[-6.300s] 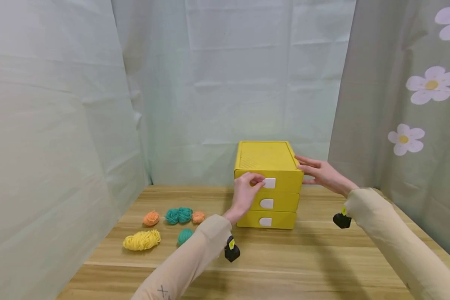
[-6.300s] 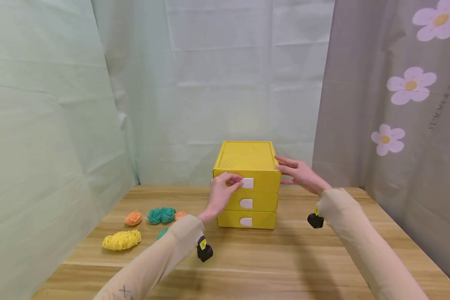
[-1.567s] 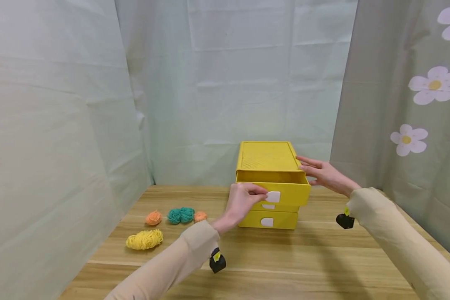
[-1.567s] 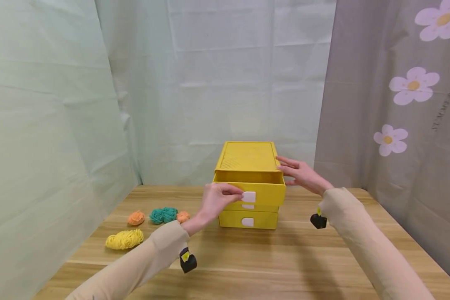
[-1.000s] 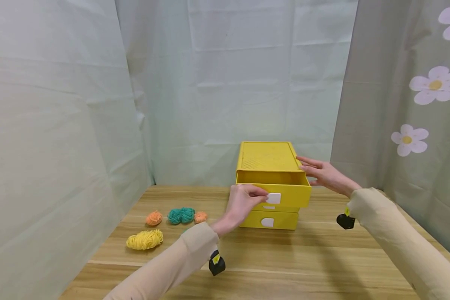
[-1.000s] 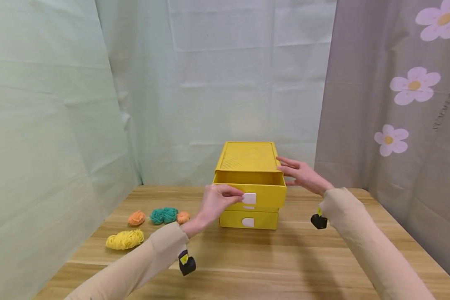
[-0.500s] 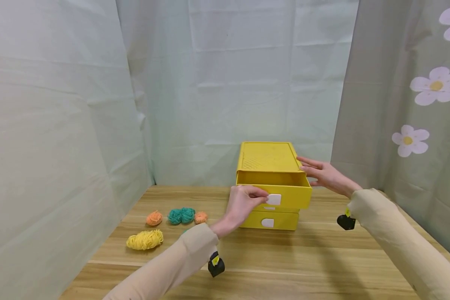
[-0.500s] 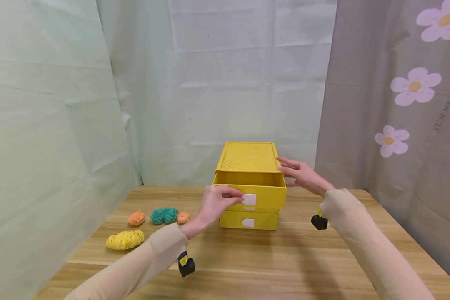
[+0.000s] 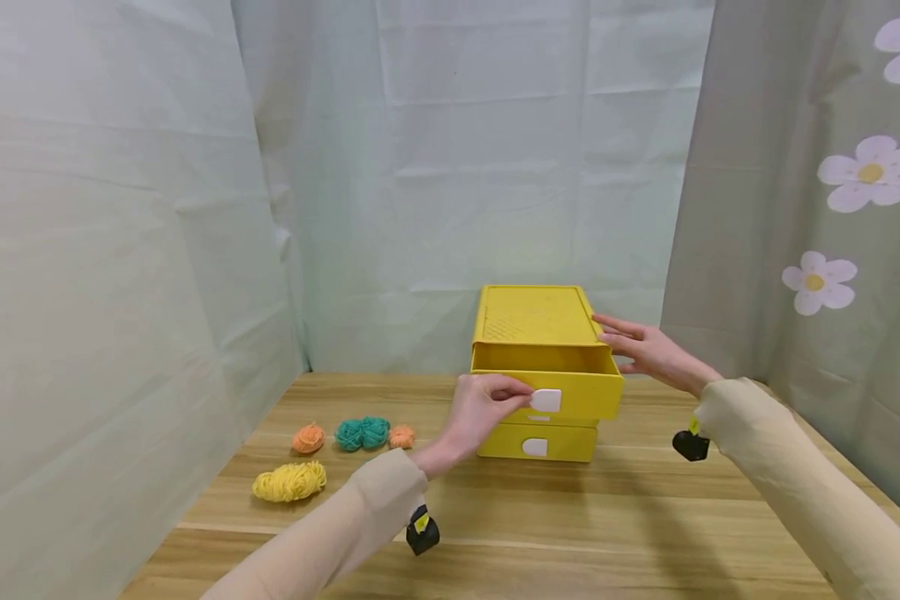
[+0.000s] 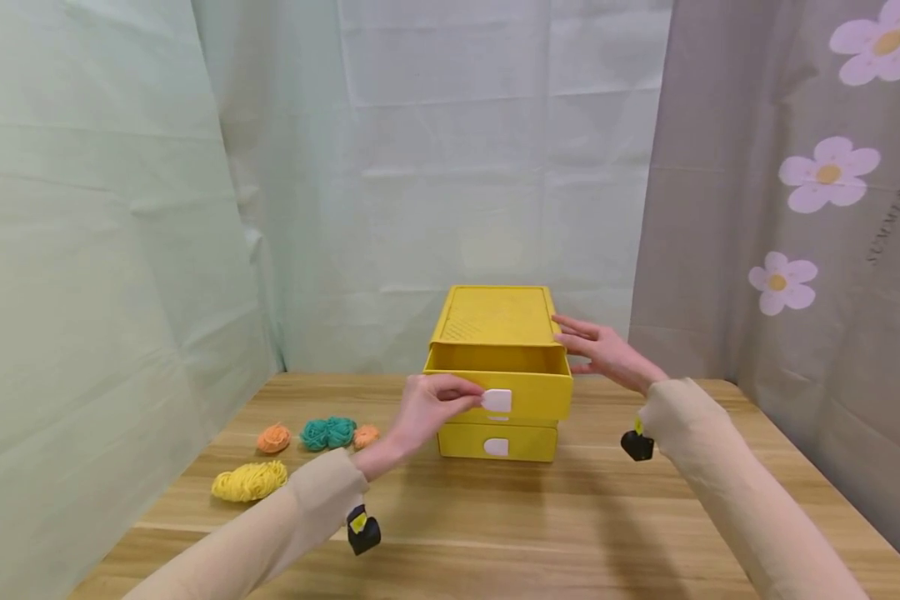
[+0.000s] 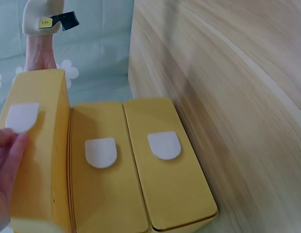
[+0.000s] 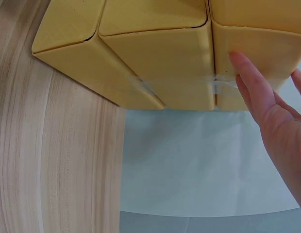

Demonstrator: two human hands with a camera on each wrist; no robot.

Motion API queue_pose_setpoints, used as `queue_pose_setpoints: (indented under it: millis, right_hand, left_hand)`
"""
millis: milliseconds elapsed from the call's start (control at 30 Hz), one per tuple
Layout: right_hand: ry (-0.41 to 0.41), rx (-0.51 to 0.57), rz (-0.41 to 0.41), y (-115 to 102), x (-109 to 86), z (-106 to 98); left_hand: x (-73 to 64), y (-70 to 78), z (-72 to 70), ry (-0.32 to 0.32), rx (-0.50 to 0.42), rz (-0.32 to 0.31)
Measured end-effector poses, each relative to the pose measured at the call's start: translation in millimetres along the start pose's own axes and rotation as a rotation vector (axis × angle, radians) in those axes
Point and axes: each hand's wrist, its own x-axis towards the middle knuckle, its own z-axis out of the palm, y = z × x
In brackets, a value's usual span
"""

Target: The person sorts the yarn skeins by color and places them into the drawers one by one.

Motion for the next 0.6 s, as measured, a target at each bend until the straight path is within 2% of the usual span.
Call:
queue_pose_setpoints:
  millis: [133, 367, 600]
  right_hand:
    - [-0.002, -0.011, -0.002, 0.6, -0.3, -0.6]
    - [-0.006, 0.001, -0.005, -0.2, -1.6, -1.3]
    - [-0.014, 0.002, -0.013, -0.1, -0.6, -0.8]
  left_hand:
    - [-2.0, -1.3, -7.1, -0.047, -0.05, 0.033]
    - [-7.0, 20.6, -28.9, -0.161, -0.107, 0.074]
    - [-12.2, 18.8, -51.3, -0.229, -0.172, 0.123]
